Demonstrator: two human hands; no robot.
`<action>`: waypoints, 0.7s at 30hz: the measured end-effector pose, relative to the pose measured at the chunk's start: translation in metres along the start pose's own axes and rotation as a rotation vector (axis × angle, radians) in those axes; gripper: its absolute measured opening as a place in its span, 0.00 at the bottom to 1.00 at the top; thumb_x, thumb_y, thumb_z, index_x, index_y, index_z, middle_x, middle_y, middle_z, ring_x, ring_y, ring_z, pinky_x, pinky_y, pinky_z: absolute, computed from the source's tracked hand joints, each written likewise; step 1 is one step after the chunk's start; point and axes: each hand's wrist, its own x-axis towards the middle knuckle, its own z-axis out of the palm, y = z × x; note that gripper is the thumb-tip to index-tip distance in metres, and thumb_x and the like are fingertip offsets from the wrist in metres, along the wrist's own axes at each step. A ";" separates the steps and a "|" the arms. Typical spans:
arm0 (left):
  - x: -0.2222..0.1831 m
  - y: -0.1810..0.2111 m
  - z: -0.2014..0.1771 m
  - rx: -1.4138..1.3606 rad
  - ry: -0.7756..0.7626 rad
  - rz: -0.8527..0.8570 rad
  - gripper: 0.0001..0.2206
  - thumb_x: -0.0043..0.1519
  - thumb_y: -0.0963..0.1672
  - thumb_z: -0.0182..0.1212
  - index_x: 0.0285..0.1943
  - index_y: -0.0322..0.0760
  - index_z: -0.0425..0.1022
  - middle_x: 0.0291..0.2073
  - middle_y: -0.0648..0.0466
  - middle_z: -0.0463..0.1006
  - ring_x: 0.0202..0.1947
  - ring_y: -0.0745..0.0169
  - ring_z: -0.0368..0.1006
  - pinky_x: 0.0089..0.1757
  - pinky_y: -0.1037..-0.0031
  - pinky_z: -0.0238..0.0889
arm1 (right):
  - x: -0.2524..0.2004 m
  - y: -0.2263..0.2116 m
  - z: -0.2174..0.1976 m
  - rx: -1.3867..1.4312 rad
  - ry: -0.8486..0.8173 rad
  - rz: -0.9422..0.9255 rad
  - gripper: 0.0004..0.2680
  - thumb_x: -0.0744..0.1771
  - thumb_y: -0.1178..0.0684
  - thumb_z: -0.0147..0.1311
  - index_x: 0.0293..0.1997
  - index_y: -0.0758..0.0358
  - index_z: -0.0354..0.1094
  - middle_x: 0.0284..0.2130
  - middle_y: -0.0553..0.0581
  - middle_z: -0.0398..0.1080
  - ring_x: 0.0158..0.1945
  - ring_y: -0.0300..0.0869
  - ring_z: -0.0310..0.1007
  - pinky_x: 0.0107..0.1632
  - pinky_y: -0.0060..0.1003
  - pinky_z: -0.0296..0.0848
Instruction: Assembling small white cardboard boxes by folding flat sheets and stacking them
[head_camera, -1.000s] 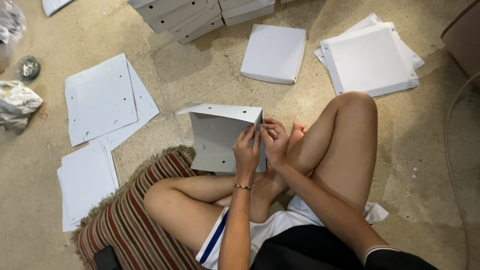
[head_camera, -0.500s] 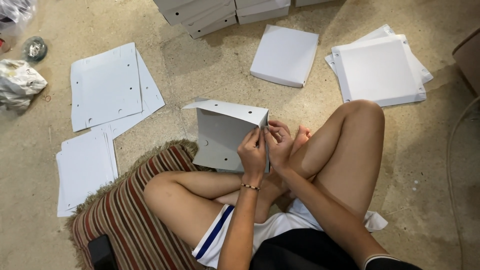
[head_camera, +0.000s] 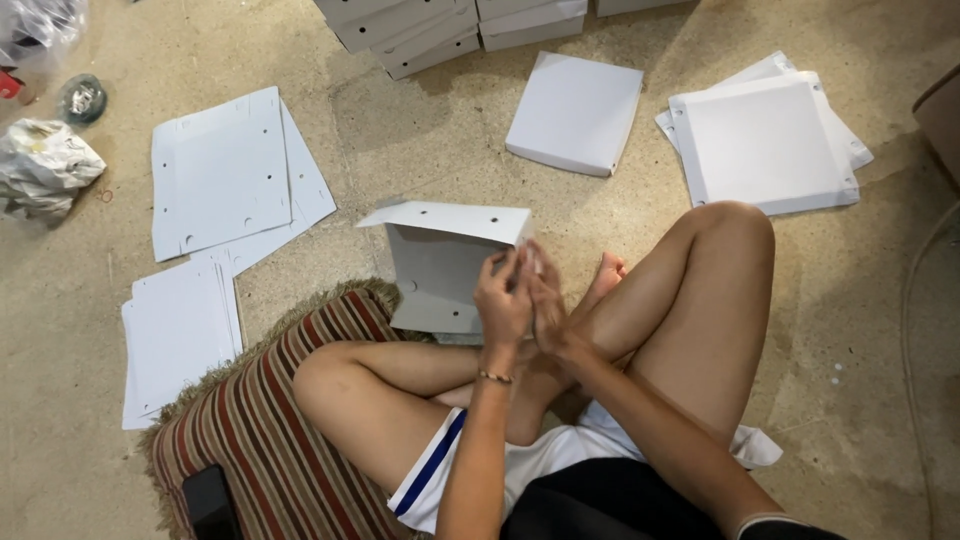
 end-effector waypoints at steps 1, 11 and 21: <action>0.000 -0.006 -0.002 0.002 0.028 0.001 0.15 0.58 0.46 0.55 0.47 0.30 0.73 0.38 0.39 0.72 0.36 0.41 0.72 0.32 0.66 0.72 | 0.000 -0.007 0.000 0.088 -0.109 0.036 0.17 0.68 0.47 0.29 0.61 0.67 0.48 0.63 0.62 0.43 0.66 0.50 0.36 0.63 0.41 0.43; 0.007 -0.019 -0.004 0.001 0.100 0.261 0.10 0.57 0.44 0.56 0.39 0.28 0.76 0.29 0.49 0.75 0.23 0.65 0.70 0.25 0.78 0.61 | -0.074 0.003 -0.232 -0.575 0.481 -0.147 0.09 0.68 0.64 0.40 0.51 0.81 0.60 0.45 0.71 0.58 0.49 0.55 0.60 0.53 0.45 0.64; 0.005 -0.016 -0.006 -0.059 0.066 0.216 0.11 0.57 0.44 0.56 0.39 0.28 0.76 0.31 0.48 0.76 0.27 0.63 0.72 0.28 0.77 0.65 | -0.259 0.099 -0.308 -1.264 -0.366 -0.203 0.24 0.58 0.45 0.42 0.58 0.61 0.50 0.62 0.65 0.46 0.72 0.63 0.31 0.62 0.75 0.34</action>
